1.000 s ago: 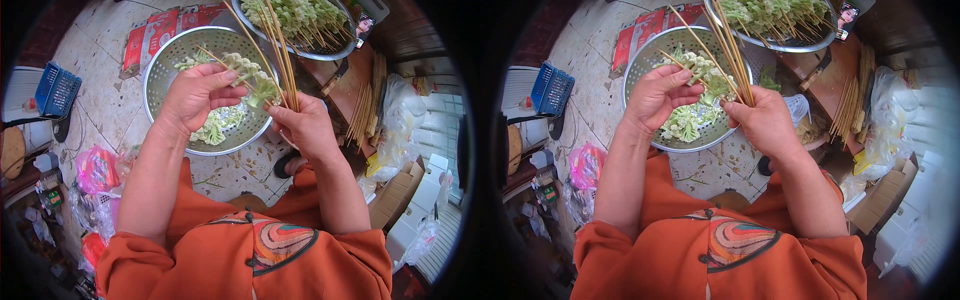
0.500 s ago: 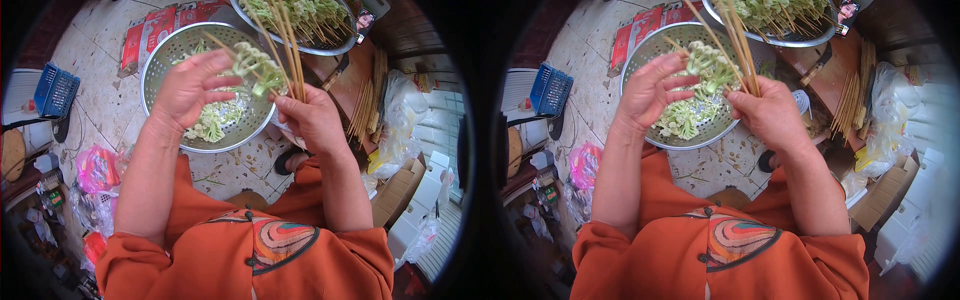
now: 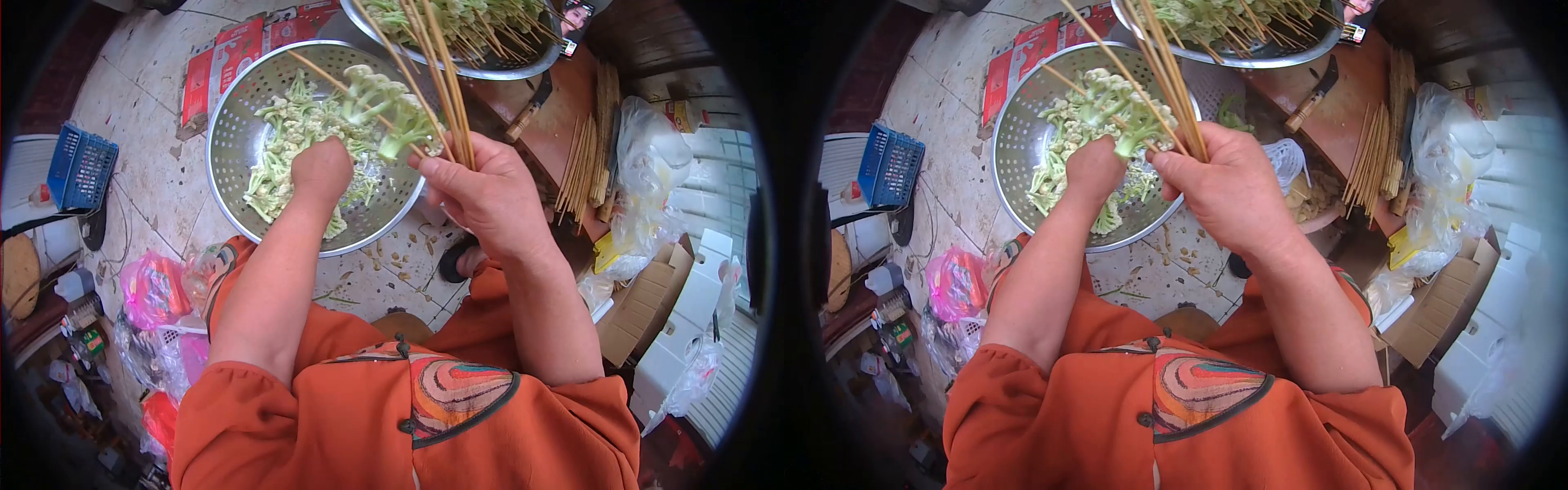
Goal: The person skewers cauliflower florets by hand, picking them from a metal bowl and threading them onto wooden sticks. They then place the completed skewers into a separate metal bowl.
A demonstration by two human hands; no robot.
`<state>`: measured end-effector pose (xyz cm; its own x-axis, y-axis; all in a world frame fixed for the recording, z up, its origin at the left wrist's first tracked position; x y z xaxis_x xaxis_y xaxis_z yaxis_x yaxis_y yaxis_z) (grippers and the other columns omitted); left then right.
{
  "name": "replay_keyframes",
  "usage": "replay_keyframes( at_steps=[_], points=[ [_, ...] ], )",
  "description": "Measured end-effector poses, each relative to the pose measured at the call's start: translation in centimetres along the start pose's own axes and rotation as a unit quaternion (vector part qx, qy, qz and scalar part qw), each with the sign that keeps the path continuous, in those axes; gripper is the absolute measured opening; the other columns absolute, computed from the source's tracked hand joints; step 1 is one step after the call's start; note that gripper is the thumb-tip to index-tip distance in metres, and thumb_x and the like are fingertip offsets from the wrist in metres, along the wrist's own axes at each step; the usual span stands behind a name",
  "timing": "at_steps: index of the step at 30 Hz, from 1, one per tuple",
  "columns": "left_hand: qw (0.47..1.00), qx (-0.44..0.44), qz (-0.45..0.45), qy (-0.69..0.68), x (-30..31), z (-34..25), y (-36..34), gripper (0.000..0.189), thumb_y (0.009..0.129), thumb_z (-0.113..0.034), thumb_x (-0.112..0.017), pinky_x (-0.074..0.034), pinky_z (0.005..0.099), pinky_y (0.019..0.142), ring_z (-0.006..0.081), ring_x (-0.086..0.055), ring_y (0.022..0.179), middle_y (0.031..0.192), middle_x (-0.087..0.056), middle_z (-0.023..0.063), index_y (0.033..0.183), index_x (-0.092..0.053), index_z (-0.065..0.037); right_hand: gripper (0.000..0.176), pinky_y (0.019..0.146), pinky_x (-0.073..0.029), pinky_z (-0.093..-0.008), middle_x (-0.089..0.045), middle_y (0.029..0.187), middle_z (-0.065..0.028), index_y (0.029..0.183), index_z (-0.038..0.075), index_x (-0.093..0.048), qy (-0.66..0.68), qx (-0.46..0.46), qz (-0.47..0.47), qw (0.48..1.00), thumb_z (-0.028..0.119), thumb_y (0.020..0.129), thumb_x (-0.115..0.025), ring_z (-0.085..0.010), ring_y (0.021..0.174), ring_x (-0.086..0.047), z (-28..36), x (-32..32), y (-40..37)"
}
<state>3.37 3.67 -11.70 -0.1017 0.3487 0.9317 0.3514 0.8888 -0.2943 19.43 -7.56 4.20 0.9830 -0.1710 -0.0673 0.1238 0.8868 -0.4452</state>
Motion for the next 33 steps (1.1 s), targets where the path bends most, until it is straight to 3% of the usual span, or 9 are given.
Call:
replay_keyframes(
  at_steps=[7, 13, 14, 15, 16, 17, 19, 24, 33],
  points=[
    [0.999, 0.017, 0.008, 0.026, -0.3, 0.1, 0.1, 0.026, 0.076, -0.022, -0.060, -0.052, 0.0438, 0.070, 0.0351, -0.066, 0.078, 0.083, -0.066, 0.0196, 0.093, -0.060, -0.002, 0.012, 0.051, -0.038, -0.0217, -0.056, 0.063, 0.0029, 0.080, 0.004, -0.063, 0.002, 0.019, 0.012, 1.000, 0.014, 0.086, -0.060, -0.0040, 0.057, -0.047, 0.1, 0.4, -0.5],
    [0.997, 0.069, 0.034, -0.020, 5.6, 0.6, -0.5, 0.024, 0.077, -0.018, -0.059, -0.053, 0.0392, 0.068, 0.0287, -0.067, 0.078, 0.084, -0.066, 0.0193, 0.095, -0.061, -0.002, 0.014, 0.050, -0.038, -0.0235, -0.056, 0.062, 0.0026, 0.079, 0.004, -0.062, -0.042, 0.023, 0.020, 0.999, 0.016, 0.086, -0.060, -0.0048, 0.056, -0.047, 0.1, 0.3, -0.7],
    [0.948, 0.115, 0.024, -0.296, 6.5, 1.1, -0.8, 0.022, 0.078, -0.017, -0.058, -0.053, 0.0380, 0.065, 0.0271, -0.066, 0.075, 0.083, -0.065, 0.0163, 0.094, -0.060, -0.002, 0.014, 0.050, -0.038, -0.0235, -0.056, 0.062, 0.0026, 0.079, 0.004, -0.062, -0.041, 0.026, 0.024, 0.999, 0.016, 0.086, -0.060, -0.0048, 0.056, -0.047, 0.0, 0.2, -0.6],
    [0.823, 0.148, 0.010, -0.548, 7.3, 1.6, -1.0, 0.020, 0.079, -0.017, -0.058, -0.053, 0.0367, 0.062, 0.0254, -0.065, 0.073, 0.082, -0.064, 0.0133, 0.093, -0.060, -0.003, 0.015, 0.049, -0.038, -0.0240, -0.056, 0.062, 0.0024, 0.078, 0.003, -0.062, -0.065, 0.019, 0.025, 0.997, 0.016, 0.086, -0.060, -0.0051, 0.055, -0.047, -0.2, 0.1, -0.6],
    [0.747, 0.138, -0.010, -0.650, 8.1, 2.1, -1.4, 0.017, 0.082, -0.017, -0.057, -0.053, 0.0342, 0.060, 0.0236, -0.063, 0.071, 0.083, -0.061, 0.0094, 0.093, -0.058, -0.003, 0.015, 0.049, -0.038, -0.0244, -0.056, 0.062, 0.0022, 0.078, 0.003, -0.061, -0.089, 0.014, 0.026, 0.996, 0.016, 0.086, -0.060, -0.0055, 0.055, -0.047, -0.4, 0.0, -0.5],
    [0.747, 0.137, -0.016, -0.650, 8.8, 2.5, -1.8, 0.017, 0.082, -0.017, -0.057, -0.053, 0.0342, 0.060, 0.0236, -0.063, 0.071, 0.083, -0.061, 0.0094, 0.093, -0.058, -0.003, 0.015, 0.049, -0.038, -0.0244, -0.056, 0.062, 0.0022, 0.078, 0.003, -0.061, -0.089, 0.019, 0.030, 0.995, 0.016, 0.086, -0.060, -0.0055, 0.055, -0.047, -0.5, -0.2, -0.4],
    [0.582, 0.096, -0.013, -0.808, 9.9, 2.9, -2.7, 0.019, 0.088, -0.019, -0.053, -0.055, 0.0342, 0.066, 0.0268, -0.065, 0.082, 0.091, -0.063, 0.0111, 0.099, -0.058, -0.003, 0.016, 0.049, -0.038, -0.0248, -0.055, 0.062, 0.0021, 0.077, 0.002, -0.061, -0.106, 0.020, 0.026, 0.994, 0.015, 0.086, -0.060, -0.0060, 0.055, -0.047, -0.9, -0.7, -0.2],
    [0.512, 0.050, -0.019, -0.858, 11.9, 3.2, -3.7, 0.017, 0.089, -0.014, -0.053, -0.053, 0.0386, 0.077, 0.0289, -0.064, 0.088, 0.092, -0.065, 0.0150, 0.100, -0.058, -0.001, 0.014, 0.049, -0.038, -0.0246, -0.054, 0.061, 0.0023, 0.078, 0.002, -0.061, -0.112, 0.007, 0.026, 0.993, 0.014, 0.086, -0.060, -0.0058, 0.055, -0.047, -0.8, -1.5, 0.0],
    [0.508, 0.048, -0.072, -0.857, 12.3, 3.4, -4.1, 0.015, 0.089, -0.011, -0.056, -0.052, 0.0389, 0.080, 0.0280, -0.064, 0.092, 0.094, -0.065, 0.0139, 0.101, -0.057, -0.001, 0.011, 0.046, -0.031, -0.0180, -0.055, 0.063, 0.0034, 0.095, 0.004, -0.063, -0.131, 0.027, 0.026, 0.991, 0.012, 0.089, -0.059, -0.0020, 0.052, -0.043, -0.8, -2.1, 0.0]
  ],
)
Point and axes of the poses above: each hand's wrist, its own y-axis towards the middle knuckle, its own x-axis out of the back of the hand, z = x × y, the point moved 2 cm from there along y, towards the middle knuckle
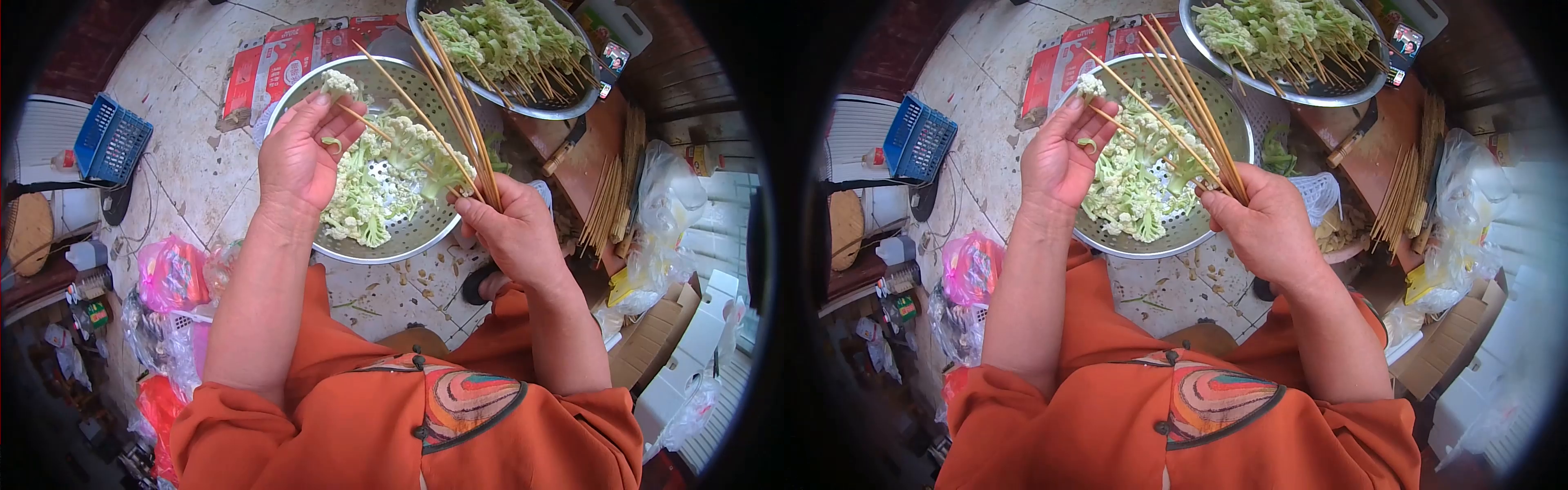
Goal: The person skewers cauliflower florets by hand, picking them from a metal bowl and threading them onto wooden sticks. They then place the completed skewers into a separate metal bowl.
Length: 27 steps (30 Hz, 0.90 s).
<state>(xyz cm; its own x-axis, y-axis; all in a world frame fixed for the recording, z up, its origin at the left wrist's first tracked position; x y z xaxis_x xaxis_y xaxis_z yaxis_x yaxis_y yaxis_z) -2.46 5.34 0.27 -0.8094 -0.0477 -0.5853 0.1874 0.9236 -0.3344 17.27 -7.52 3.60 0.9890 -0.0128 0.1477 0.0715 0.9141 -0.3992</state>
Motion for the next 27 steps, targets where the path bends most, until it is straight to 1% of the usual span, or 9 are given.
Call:
replay_keyframes(
  at_steps=[5, 7, 8, 10, 14, 23, 25, 26, 27],
  points=[
    [1.000, -0.010, -0.009, 0.000, -0.4, 0.5, 0.1, 0.016, 0.090, -0.009, -0.055, -0.053, 0.0378, 0.079, 0.0269, -0.064, 0.091, 0.094, -0.065, 0.0136, 0.103, -0.054, 0.000, 0.011, 0.050, -0.034, -0.0186, -0.055, 0.066, 0.0034, 0.096, 0.003, -0.062, 0.006, 0.014, -0.008, 1.000, 0.010, 0.089, -0.058, -0.0031, 0.057, -0.047, -0.6, 0.2, 0.0],
    [0.999, -0.029, -0.006, 0.032, -0.6, 0.6, 0.0, 0.020, 0.090, -0.012, -0.055, -0.052, 0.0381, 0.084, 0.0261, -0.063, 0.096, 0.098, -0.065, 0.0129, 0.106, -0.057, 0.001, 0.010, 0.051, -0.036, -0.0190, -0.055, 0.068, 0.0033, 0.095, 0.002, -0.062, -0.008, -0.001, -0.012, 1.000, 0.009, 0.089, -0.058, -0.0036, 0.059, -0.048, -0.6, 0.2, -0.1],
    [0.999, -0.029, -0.007, 0.032, -0.7, 0.7, 0.0, 0.020, 0.090, -0.012, -0.055, -0.052, 0.0381, 0.084, 0.0261, -0.063, 0.096, 0.098, -0.065, 0.0129, 0.106, -0.057, 0.001, 0.010, 0.051, -0.036, -0.0190, -0.055, 0.068, 0.0033, 0.095, 0.002, -0.062, -0.008, -0.001, -0.012, 1.000, 0.009, 0.089, -0.058, -0.0036, 0.059, -0.048, -0.7, 0.2, -0.1],
    [0.997, -0.043, -0.011, 0.055, -0.8, 0.8, 0.1, 0.021, 0.090, -0.011, -0.056, -0.052, 0.0379, 0.083, 0.0269, -0.064, 0.094, 0.098, -0.065, 0.0134, 0.107, -0.056, 0.001, 0.010, 0.050, -0.038, -0.0238, -0.054, 0.063, 0.0018, 0.085, 0.002, -0.061, 0.013, 0.015, -0.034, 0.999, 0.011, 0.087, -0.059, -0.0053, 0.057, -0.047, -0.9, 0.1, -0.1],
    [0.997, -0.041, -0.014, 0.070, -1.3, 1.1, -0.2, 0.019, 0.090, -0.010, -0.056, -0.053, 0.0373, 0.081, 0.0273, -0.065, 0.092, 0.097, -0.065, 0.0136, 0.106, -0.057, 0.001, 0.009, 0.049, -0.038, -0.0243, -0.054, 0.063, 0.0017, 0.086, 0.002, -0.061, -0.004, 0.008, -0.036, 0.999, 0.011, 0.086, -0.059, -0.0055, 0.056, -0.047, -1.0, 0.1, -0.2],
    [0.995, 0.023, 0.015, 0.092, -1.2, 1.1, 0.0, 0.019, 0.090, -0.013, -0.057, -0.054, 0.0358, 0.077, 0.0248, -0.065, 0.089, 0.096, -0.066, 0.0130, 0.102, -0.059, 0.001, 0.009, 0.047, -0.037, -0.0233, -0.054, 0.063, 0.0016, 0.087, 0.002, -0.063, 0.029, -0.008, -0.056, 0.998, 0.010, 0.086, -0.061, -0.0050, 0.054, -0.046, -1.3, 0.1, -0.2],
    [0.994, 0.027, 0.025, 0.102, -1.2, 1.1, -0.1, 0.020, 0.090, -0.014, -0.056, -0.054, 0.0357, 0.077, 0.0244, -0.065, 0.089, 0.096, -0.066, 0.0127, 0.102, -0.059, 0.001, 0.009, 0.052, -0.036, -0.0182, -0.054, 0.070, 0.0043, 0.094, 0.003, -0.063, 0.010, -0.026, -0.040, 0.999, 0.006, 0.088, -0.058, -0.0031, 0.060, -0.048, -1.3, 0.2, -0.1],
    [0.994, 0.027, 0.024, 0.102, -1.2, 1.1, -0.1, 0.020, 0.090, -0.014, -0.056, -0.054, 0.0357, 0.077, 0.0244, -0.065, 0.089, 0.096, -0.066, 0.0127, 0.102, -0.059, 0.001, 0.009, 0.052, -0.036, -0.0182, -0.054, 0.070, 0.0043, 0.094, 0.003, -0.063, 0.010, -0.026, -0.040, 0.999, 0.006, 0.088, -0.058, -0.0031, 0.060, -0.048, -1.5, 0.1, 0.0],
    [0.994, 0.027, 0.022, 0.105, -1.3, 1.2, -0.1, 0.019, 0.090, -0.015, -0.057, -0.054, 0.0358, 0.077, 0.0240, -0.065, 0.088, 0.096, -0.066, 0.0126, 0.101, -0.059, 0.001, 0.008, 0.049, -0.037, -0.0205, -0.054, 0.066, 0.0031, 0.090, 0.002, -0.063, 0.016, -0.008, -0.050, 0.999, 0.008, 0.087, -0.060, -0.0038, 0.057, -0.047, -1.8, 0.0, 0.1]
  ],
)
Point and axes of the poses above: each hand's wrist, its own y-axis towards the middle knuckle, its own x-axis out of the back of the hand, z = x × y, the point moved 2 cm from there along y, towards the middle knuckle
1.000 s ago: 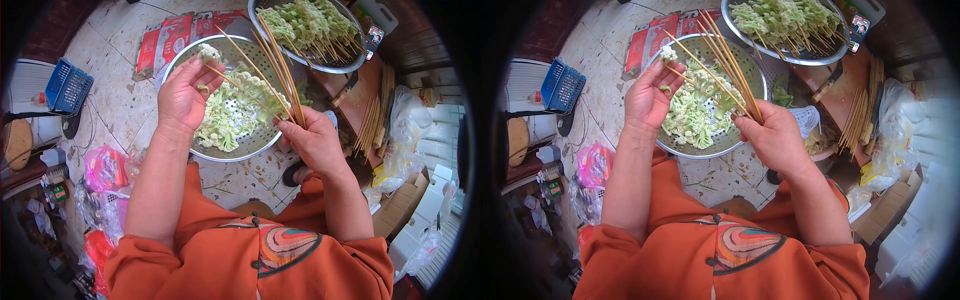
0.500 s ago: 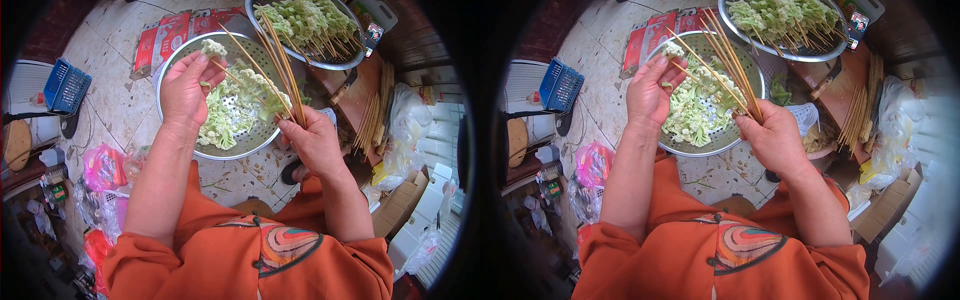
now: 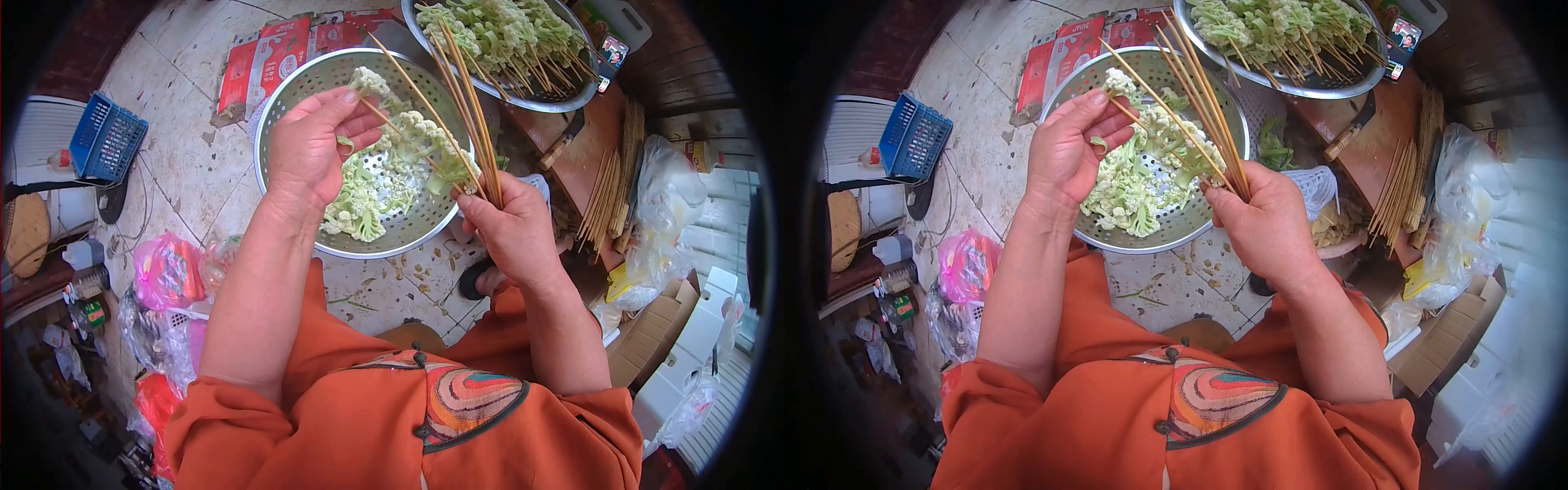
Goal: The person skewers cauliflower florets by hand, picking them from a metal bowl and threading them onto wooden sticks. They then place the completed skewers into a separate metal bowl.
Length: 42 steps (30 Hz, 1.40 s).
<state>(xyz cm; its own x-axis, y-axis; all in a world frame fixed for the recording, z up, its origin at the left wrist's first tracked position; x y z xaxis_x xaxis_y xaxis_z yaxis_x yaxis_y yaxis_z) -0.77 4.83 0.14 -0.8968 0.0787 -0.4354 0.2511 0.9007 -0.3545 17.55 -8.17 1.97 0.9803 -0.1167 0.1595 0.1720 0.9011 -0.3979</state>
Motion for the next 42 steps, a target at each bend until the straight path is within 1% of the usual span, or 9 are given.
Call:
replay_keyframes(
  at_steps=[5, 11, 13, 21, 23, 25, 32, 34, 42],
  points=[
    [0.999, 0.024, -0.004, 0.043, -1.2, 1.1, -0.8, 0.019, 0.090, -0.014, -0.057, -0.054, 0.0356, 0.076, 0.0225, -0.065, 0.085, 0.096, -0.065, 0.0128, 0.102, -0.058, 0.001, 0.009, 0.047, -0.038, -0.0230, -0.054, 0.063, 0.0019, 0.085, 0.002, -0.062, -0.006, 0.016, -0.013, 1.000, 0.010, 0.086, -0.060, -0.0045, 0.054, -0.046, 0.5, -0.3, 0.2],
    [0.998, 0.056, 0.010, -0.010, -1.8, 2.5, -1.6, 0.022, 0.089, -0.013, -0.058, -0.055, 0.0338, 0.075, 0.0206, -0.065, 0.084, 0.096, -0.064, 0.0127, 0.106, -0.055, 0.002, 0.009, 0.046, -0.038, -0.0237, -0.054, 0.062, 0.0019, 0.086, 0.002, -0.061, -0.002, 0.031, -0.017, 0.999, 0.011, 0.086, -0.059, -0.0046, 0.053, -0.047, 0.6, -0.3, 0.4],
    [0.998, 0.055, 0.012, -0.009, -1.8, 2.5, -1.6, 0.023, 0.089, -0.013, -0.058, -0.055, 0.0344, 0.076, 0.0207, -0.065, 0.084, 0.096, -0.064, 0.0127, 0.106, -0.055, 0.002, 0.009, 0.047, -0.039, -0.0241, -0.054, 0.063, 0.0014, 0.086, 0.002, -0.061, 0.011, -0.024, -0.009, 1.000, 0.011, 0.086, -0.059, -0.0054, 0.055, -0.048, 0.5, -0.2, 0.3],
    [0.994, 0.071, 0.034, -0.081, -1.8, 2.1, -1.4, 0.022, 0.089, -0.013, -0.056, -0.054, 0.0370, 0.079, 0.0215, -0.064, 0.087, 0.095, -0.064, 0.0110, 0.105, -0.057, 0.001, 0.011, 0.051, -0.040, -0.0253, -0.055, 0.063, 0.0012, 0.083, 0.001, -0.060, -0.011, 0.004, -0.019, 1.000, 0.012, 0.085, -0.060, -0.0064, 0.057, -0.048, 0.5, 0.1, 0.5],
    [0.997, 0.065, 0.027, -0.034, -1.7, 2.4, -1.2, 0.021, 0.090, -0.014, -0.056, -0.054, 0.0369, 0.079, 0.0223, -0.064, 0.088, 0.096, -0.064, 0.0110, 0.105, -0.058, 0.001, 0.011, 0.051, -0.040, -0.0255, -0.055, 0.064, 0.0012, 0.083, 0.001, -0.060, -0.017, 0.006, -0.020, 1.000, 0.012, 0.085, -0.060, -0.0064, 0.057, -0.048, 0.4, 0.2, 0.5],
    [0.998, 0.050, 0.015, -0.036, -1.6, 2.5, -1.0, 0.022, 0.090, -0.014, -0.056, -0.053, 0.0369, 0.080, 0.0229, -0.064, 0.089, 0.097, -0.064, 0.0115, 0.105, -0.058, 0.001, 0.011, 0.047, -0.030, -0.0172, -0.054, 0.065, 0.0049, 0.095, 0.004, -0.063, -0.029, 0.027, -0.009, 0.999, 0.011, 0.088, -0.058, -0.0006, 0.054, -0.042, 0.4, 0.1, 0.5],
    [0.998, -0.009, -0.035, -0.051, -0.2, 1.1, 0.0, 0.021, 0.089, -0.011, -0.057, -0.053, 0.0377, 0.082, 0.0255, -0.065, 0.090, 0.097, -0.065, 0.0136, 0.106, -0.056, 0.002, 0.012, 0.047, -0.032, -0.0167, -0.054, 0.065, 0.0048, 0.096, 0.003, -0.063, -0.010, 0.011, 0.014, 1.000, 0.010, 0.089, -0.058, -0.0007, 0.055, -0.044, 0.4, 0.4, 0.0],
    [0.998, -0.023, -0.038, -0.041, -0.2, 0.9, -0.1, 0.022, 0.089, -0.010, -0.057, -0.054, 0.0376, 0.081, 0.0256, -0.065, 0.090, 0.097, -0.065, 0.0138, 0.107, -0.056, 0.002, 0.008, 0.049, -0.038, -0.0227, -0.055, 0.064, 0.0011, 0.087, 0.002, -0.063, 0.020, -0.037, 0.011, 0.999, 0.010, 0.086, -0.061, -0.0052, 0.057, -0.048, 0.8, 0.7, -0.3],
    [0.999, -0.042, -0.021, 0.000, -0.6, 0.2, -0.5, 0.022, 0.089, -0.009, -0.058, -0.055, 0.0374, 0.078, 0.0252, -0.066, 0.086, 0.095, -0.065, 0.0146, 0.107, -0.055, 0.003, 0.008, 0.049, -0.039, -0.0216, -0.056, 0.064, 0.0016, 0.088, 0.003, -0.063, 0.004, -0.023, 0.019, 1.000, 0.010, 0.085, -0.061, -0.0051, 0.057, -0.050, 1.1, 1.2, -0.4]
  ],
)
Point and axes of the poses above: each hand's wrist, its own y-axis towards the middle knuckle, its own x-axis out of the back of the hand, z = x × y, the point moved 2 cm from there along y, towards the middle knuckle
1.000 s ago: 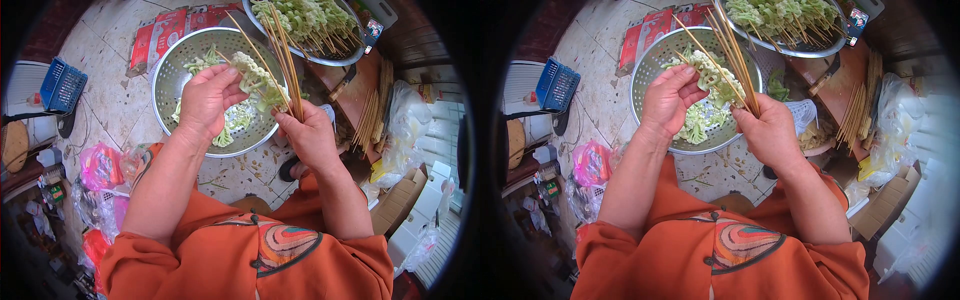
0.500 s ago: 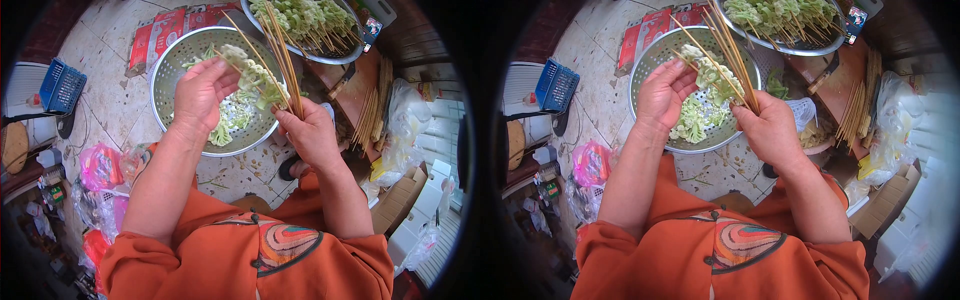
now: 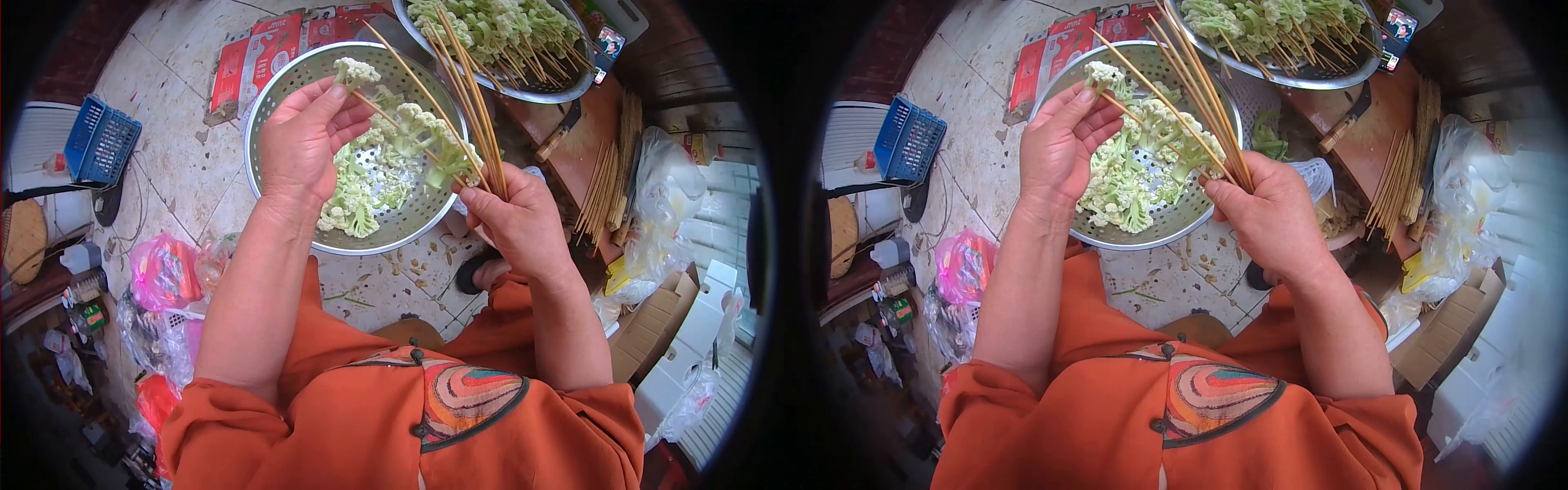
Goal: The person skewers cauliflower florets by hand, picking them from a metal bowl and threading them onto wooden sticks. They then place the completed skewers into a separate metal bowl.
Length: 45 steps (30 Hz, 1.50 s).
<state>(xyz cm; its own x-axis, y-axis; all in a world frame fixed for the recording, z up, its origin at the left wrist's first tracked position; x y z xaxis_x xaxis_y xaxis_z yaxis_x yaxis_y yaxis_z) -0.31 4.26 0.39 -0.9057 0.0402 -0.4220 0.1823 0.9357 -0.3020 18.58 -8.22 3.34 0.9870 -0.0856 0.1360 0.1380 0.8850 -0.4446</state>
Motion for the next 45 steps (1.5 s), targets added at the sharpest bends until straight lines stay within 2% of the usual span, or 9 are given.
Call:
replay_keyframes(
  at_steps=[17, 19, 26, 32, 34, 39, 43, 44, 45],
  points=[
    [0.996, 0.054, 0.049, 0.047, 0.5, 0.0, 0.3, 0.019, 0.091, -0.015, -0.055, -0.055, 0.0365, 0.075, 0.0243, -0.065, 0.081, 0.087, -0.063, 0.0128, 0.100, -0.058, 0.002, 0.007, 0.050, -0.039, -0.0218, -0.055, 0.064, 0.0015, 0.088, 0.002, -0.063, -0.013, -0.003, 0.000, 1.000, 0.008, 0.085, -0.061, -0.0051, 0.056, -0.049, -0.2, -0.2, 0.1],
    [0.996, 0.064, 0.044, 0.051, 0.1, 0.3, 0.0, 0.019, 0.090, -0.014, -0.055, -0.055, 0.0361, 0.075, 0.0240, -0.065, 0.081, 0.087, -0.063, 0.0128, 0.100, -0.058, 0.002, 0.010, 0.044, -0.029, -0.0174, -0.054, 0.064, 0.0038, 0.095, 0.003, -0.064, -0.032, 0.015, -0.009, 0.999, 0.009, 0.088, -0.059, -0.0011, 0.052, -0.041, -0.3, -0.4, 0.1],
    [0.994, 0.077, 0.058, 0.042, -0.7, 1.6, -0.8, 0.022, 0.088, -0.013, -0.059, -0.055, 0.0302, 0.068, 0.0193, -0.064, 0.073, 0.085, -0.064, 0.0130, 0.101, -0.057, 0.005, 0.010, 0.044, -0.029, -0.0177, -0.054, 0.065, 0.0042, 0.095, 0.003, -0.064, -0.015, 0.013, -0.021, 1.000, 0.009, 0.088, -0.059, -0.0011, 0.052, -0.041, -0.9, -0.7, 0.6],
    [0.994, 0.080, 0.046, 0.052, -0.7, 1.8, -0.7, 0.017, 0.089, -0.013, -0.057, -0.055, 0.0335, 0.074, 0.0197, -0.064, 0.079, 0.088, -0.064, 0.0118, 0.098, -0.059, 0.001, 0.011, 0.045, -0.030, -0.0177, -0.054, 0.066, 0.0041, 0.096, 0.003, -0.064, -0.012, 0.015, -0.021, 1.000, 0.010, 0.089, -0.059, -0.0014, 0.053, -0.042, -0.6, -0.7, 0.6],
    [0.994, 0.079, 0.053, 0.045, -0.8, 1.8, -0.6, 0.019, 0.089, -0.014, -0.058, -0.055, 0.0340, 0.074, 0.0202, -0.064, 0.080, 0.089, -0.064, 0.0122, 0.100, -0.058, 0.001, 0.008, 0.048, -0.037, -0.0222, -0.054, 0.063, 0.0028, 0.083, 0.002, -0.062, 0.009, 0.002, -0.033, 0.999, 0.010, 0.085, -0.060, -0.0040, 0.056, -0.046, -0.5, -0.7, 0.6],
    [0.994, 0.092, 0.056, -0.020, -1.2, 1.4, 0.3, 0.026, 0.088, -0.018, -0.059, -0.054, 0.0359, 0.075, 0.0224, -0.064, 0.083, 0.092, -0.063, 0.0133, 0.104, -0.055, 0.002, 0.010, 0.048, -0.035, -0.0211, -0.054, 0.063, 0.0040, 0.082, 0.003, -0.062, 0.016, 0.035, -0.063, 0.997, 0.012, 0.086, -0.061, -0.0036, 0.055, -0.045, -0.2, 1.0, 0.9],
    [0.990, 0.023, -0.006, 0.137, -0.7, 3.0, 2.8, 0.029, 0.086, -0.020, -0.060, -0.052, 0.0316, 0.074, 0.0210, -0.064, 0.085, 0.096, -0.064, 0.0092, 0.108, -0.058, -0.001, 0.011, 0.047, -0.034, -0.0199, -0.054, 0.063, 0.0048, 0.081, 0.004, -0.062, 0.099, 0.024, -0.084, 0.991, 0.014, 0.086, -0.062, -0.0025, 0.054, -0.044, 0.4, 2.1, 0.4],
    [0.949, 0.002, 0.032, 0.315, -0.5, 4.1, 3.8, 0.026, 0.085, -0.020, -0.060, -0.051, 0.0305, 0.073, 0.0215, -0.064, 0.085, 0.098, -0.064, 0.0096, 0.105, -0.060, -0.003, 0.011, 0.048, -0.034, -0.0197, -0.055, 0.064, 0.0047, 0.081, 0.004, -0.061, 0.074, 0.038, -0.089, 0.993, 0.014, 0.086, -0.061, -0.0021, 0.055, -0.045, 0.2, 2.2, 0.4],
    [0.873, -0.020, 0.070, 0.482, -0.4, 5.4, 4.4, 0.023, 0.084, -0.019, -0.060, -0.051, 0.0294, 0.072, 0.0220, -0.065, 0.084, 0.099, -0.065, 0.0101, 0.102, -0.062, -0.004, 0.011, 0.048, -0.034, -0.0197, -0.055, 0.064, 0.0047, 0.081, 0.004, -0.061, 0.075, 0.037, -0.093, 0.992, 0.014, 0.086, -0.061, -0.0021, 0.055, -0.045, 0.2, 2.2, 0.3]
  ],
)
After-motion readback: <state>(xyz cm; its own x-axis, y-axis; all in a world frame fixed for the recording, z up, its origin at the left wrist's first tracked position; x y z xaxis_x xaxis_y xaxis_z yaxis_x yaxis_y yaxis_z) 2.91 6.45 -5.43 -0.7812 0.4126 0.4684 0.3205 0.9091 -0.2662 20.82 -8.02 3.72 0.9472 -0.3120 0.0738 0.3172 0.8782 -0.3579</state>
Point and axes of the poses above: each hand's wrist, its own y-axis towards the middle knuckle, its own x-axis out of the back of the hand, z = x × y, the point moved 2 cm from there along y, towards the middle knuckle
